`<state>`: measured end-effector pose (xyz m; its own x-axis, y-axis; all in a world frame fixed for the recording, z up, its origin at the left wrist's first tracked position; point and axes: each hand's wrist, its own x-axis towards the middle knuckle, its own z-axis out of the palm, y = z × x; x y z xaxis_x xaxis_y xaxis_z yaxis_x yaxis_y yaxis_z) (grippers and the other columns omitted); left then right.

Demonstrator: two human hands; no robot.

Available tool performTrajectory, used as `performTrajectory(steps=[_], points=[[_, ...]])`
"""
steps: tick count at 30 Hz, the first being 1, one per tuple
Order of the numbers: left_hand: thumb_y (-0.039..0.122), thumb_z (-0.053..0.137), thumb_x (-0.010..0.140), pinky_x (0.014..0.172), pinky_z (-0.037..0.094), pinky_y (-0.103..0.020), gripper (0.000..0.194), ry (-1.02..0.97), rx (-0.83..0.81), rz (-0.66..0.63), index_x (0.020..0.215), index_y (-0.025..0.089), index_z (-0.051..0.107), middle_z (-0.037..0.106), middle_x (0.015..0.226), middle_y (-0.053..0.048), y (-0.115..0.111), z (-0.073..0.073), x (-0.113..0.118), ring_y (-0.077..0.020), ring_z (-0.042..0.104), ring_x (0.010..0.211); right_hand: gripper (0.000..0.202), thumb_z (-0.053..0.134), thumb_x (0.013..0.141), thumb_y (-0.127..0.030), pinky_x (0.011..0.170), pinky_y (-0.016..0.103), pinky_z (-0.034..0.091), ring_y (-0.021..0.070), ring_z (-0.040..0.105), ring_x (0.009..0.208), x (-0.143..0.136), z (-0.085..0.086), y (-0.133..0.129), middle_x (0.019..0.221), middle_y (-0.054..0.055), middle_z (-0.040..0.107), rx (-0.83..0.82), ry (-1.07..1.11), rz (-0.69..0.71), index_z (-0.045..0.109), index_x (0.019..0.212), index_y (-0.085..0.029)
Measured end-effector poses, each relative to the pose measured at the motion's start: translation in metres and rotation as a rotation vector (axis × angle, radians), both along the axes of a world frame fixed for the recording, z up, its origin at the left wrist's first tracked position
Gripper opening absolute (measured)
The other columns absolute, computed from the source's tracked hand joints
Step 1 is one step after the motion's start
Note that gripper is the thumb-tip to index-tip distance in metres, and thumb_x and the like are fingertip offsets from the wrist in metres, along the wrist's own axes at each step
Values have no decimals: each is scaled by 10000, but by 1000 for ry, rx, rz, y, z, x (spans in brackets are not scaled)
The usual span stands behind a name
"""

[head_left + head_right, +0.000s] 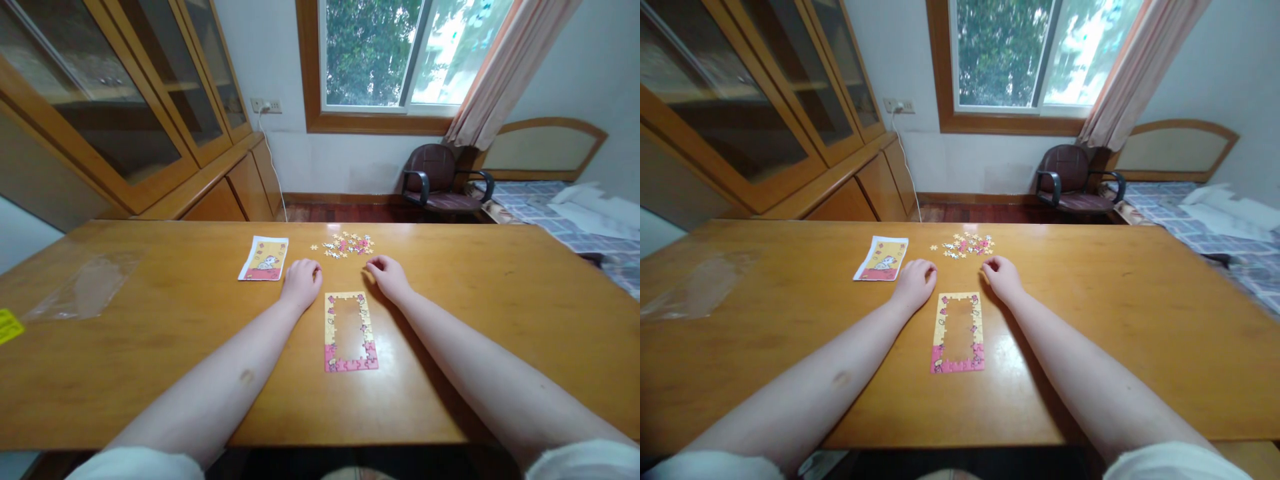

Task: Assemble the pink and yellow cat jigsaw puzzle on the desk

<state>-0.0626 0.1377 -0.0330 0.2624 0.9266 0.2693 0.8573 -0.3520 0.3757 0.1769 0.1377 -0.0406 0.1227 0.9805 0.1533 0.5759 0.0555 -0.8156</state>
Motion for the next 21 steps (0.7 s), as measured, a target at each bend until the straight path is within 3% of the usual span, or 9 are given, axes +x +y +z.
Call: performTrajectory(steps=[3, 8, 10, 15, 18, 21], points=[[225, 445, 835, 794, 432, -354, 145, -37, -51, -14, 824, 188, 585, 618, 873, -70, 8, 1, 3, -218, 555, 862, 197, 530, 737, -370, 631, 288, 421, 170, 558, 642, -6, 0, 21, 658, 4, 624, -54, 50, -116, 596, 705, -188], [338, 507, 802, 653, 394, -282, 184, -266, -316, -3, 731, 179, 567, 609, 741, -16, 36, 8, -1, -169, 542, 719, 258, 507, 750, -425, 572, 268, 361, 153, 503, 566, -16, 1, 48, 576, -15, 578, -107, 95, -249, 557, 638, -198], [389, 498, 806, 637, 376, -268, 245, -335, -348, -21, 707, 174, 561, 596, 709, -1, 45, 9, -3, -158, 529, 706, 300, 504, 763, -454, 560, 260, 340, 144, 479, 557, -18, 0, 51, 549, -24, 547, -57, 103, -231, 533, 609, -198], [405, 463, 825, 574, 317, -249, 275, -334, -224, 1, 677, 180, 522, 509, 616, 29, 48, 7, 1, -134, 473, 624, 325, 496, 785, -448, 549, 247, 323, 124, 441, 539, -14, -5, 53, 518, -39, 493, 46, 111, -137, 516, 586, -191], [403, 453, 842, 561, 304, -249, 274, -279, -206, -59, 710, 184, 550, 520, 619, 22, 45, 11, 5, -134, 471, 610, 291, 473, 805, -397, 560, 248, 336, 135, 475, 567, -8, 2, 55, 562, -17, 554, 55, 3, -141, 561, 627, -184], [383, 445, 855, 561, 316, -252, 251, -228, -220, -25, 821, 198, 611, 567, 648, 8, 42, 17, 6, -149, 506, 627, 231, 462, 806, -296, 607, 247, 371, 150, 550, 656, 0, 14, 56, 687, 9, 653, 19, -175, -12, 664, 771, -189]])
